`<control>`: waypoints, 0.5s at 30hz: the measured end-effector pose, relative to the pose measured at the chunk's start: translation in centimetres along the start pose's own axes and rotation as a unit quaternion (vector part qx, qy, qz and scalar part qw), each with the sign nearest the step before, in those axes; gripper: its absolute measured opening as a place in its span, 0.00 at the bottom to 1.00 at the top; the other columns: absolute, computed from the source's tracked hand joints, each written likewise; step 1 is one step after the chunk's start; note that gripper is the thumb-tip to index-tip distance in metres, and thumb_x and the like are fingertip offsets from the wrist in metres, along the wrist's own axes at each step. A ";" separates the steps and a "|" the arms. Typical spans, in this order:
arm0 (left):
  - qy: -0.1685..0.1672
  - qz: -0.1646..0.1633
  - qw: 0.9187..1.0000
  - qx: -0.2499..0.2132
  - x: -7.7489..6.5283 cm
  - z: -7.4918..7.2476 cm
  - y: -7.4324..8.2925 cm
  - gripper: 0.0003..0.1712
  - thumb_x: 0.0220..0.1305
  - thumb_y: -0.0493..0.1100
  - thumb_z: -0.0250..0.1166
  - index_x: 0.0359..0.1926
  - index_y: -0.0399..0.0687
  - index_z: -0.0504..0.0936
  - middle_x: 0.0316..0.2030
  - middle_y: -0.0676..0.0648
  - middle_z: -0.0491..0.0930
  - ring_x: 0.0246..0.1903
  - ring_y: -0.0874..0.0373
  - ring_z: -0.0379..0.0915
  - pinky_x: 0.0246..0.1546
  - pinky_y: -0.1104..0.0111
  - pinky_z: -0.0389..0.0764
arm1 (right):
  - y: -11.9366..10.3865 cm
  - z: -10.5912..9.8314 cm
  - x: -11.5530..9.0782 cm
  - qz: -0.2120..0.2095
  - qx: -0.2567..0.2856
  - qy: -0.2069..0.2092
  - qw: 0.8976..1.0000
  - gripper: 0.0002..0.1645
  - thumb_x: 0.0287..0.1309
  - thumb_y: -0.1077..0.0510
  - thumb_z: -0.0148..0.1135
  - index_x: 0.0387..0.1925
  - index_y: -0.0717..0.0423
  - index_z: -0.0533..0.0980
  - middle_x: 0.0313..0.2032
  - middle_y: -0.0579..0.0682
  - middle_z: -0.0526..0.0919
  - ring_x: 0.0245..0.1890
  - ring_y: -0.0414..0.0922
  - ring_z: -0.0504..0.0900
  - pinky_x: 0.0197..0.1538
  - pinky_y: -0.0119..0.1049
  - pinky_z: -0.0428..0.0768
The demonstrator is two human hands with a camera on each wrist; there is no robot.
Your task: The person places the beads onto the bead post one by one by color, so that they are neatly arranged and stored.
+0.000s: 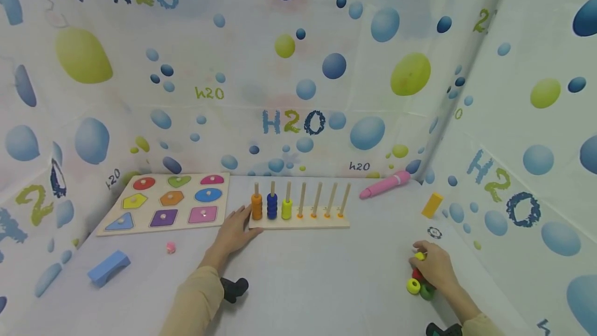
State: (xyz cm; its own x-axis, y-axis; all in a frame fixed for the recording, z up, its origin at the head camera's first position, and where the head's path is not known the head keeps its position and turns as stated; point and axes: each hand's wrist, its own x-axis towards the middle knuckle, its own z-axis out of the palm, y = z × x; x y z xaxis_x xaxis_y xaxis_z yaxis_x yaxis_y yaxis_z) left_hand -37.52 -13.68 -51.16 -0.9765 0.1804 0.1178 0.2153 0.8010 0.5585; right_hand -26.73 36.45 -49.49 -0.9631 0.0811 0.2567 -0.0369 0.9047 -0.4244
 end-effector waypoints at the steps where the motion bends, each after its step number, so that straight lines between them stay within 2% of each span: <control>1: -0.001 -0.001 1.000 0.001 0.0 0.0 0.0 0.48 0.57 0.59 0.66 0.72 0.44 0.56 0.68 0.36 0.58 0.67 0.34 0.47 0.64 0.41 0.52 | 0.0 0.0 0.0 -0.001 0.002 0.002 1.000 0.20 0.49 0.63 0.68 0.44 0.66 0.76 0.38 0.61 0.81 0.38 0.55 0.78 0.45 0.53 0.79; 4: -0.001 -0.003 1.000 0.003 0.0 -0.1 0.1 0.49 0.57 0.59 0.66 0.72 0.45 0.56 0.68 0.36 0.58 0.67 0.34 0.47 0.64 0.41 0.52 | -0.1 0.2 0.2 -0.018 0.015 0.018 1.000 0.19 0.51 0.63 0.67 0.45 0.65 0.77 0.39 0.60 0.82 0.40 0.55 0.79 0.46 0.53 0.79; 7: 0.000 -0.002 1.000 0.004 0.0 -0.1 0.1 0.49 0.57 0.59 0.66 0.72 0.45 0.56 0.68 0.37 0.59 0.67 0.35 0.47 0.64 0.42 0.52 | -0.6 0.8 0.6 -0.052 0.040 0.039 0.997 0.18 0.51 0.65 0.67 0.46 0.65 0.77 0.39 0.59 0.82 0.41 0.54 0.80 0.45 0.49 0.81; 10: 0.001 0.000 1.000 0.002 -0.1 -0.1 0.1 0.49 0.57 0.59 0.66 0.72 0.45 0.56 0.67 0.37 0.59 0.67 0.36 0.48 0.64 0.42 0.52 | -1.6 1.3 1.1 -0.082 0.066 0.055 0.993 0.19 0.49 0.67 0.68 0.46 0.64 0.78 0.39 0.56 0.83 0.40 0.51 0.80 0.42 0.44 0.83; 15: 0.002 0.004 1.000 0.001 -0.1 -0.1 0.1 0.49 0.57 0.59 0.66 0.72 0.45 0.56 0.67 0.36 0.59 0.67 0.35 0.48 0.64 0.41 0.52 | -3.9 1.9 2.1 -0.101 0.101 0.061 0.988 0.20 0.47 0.68 0.69 0.45 0.62 0.78 0.39 0.53 0.83 0.39 0.47 0.80 0.41 0.39 0.82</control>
State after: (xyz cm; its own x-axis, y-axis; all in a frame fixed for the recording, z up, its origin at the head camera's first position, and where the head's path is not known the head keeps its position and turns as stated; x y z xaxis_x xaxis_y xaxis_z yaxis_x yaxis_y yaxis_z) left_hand -37.39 -13.63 -51.07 -0.9747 0.1846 0.1259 0.2235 0.8002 0.5565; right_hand -29.17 32.25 -48.97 -0.8919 -0.0315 0.4511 -0.2892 0.8067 -0.5153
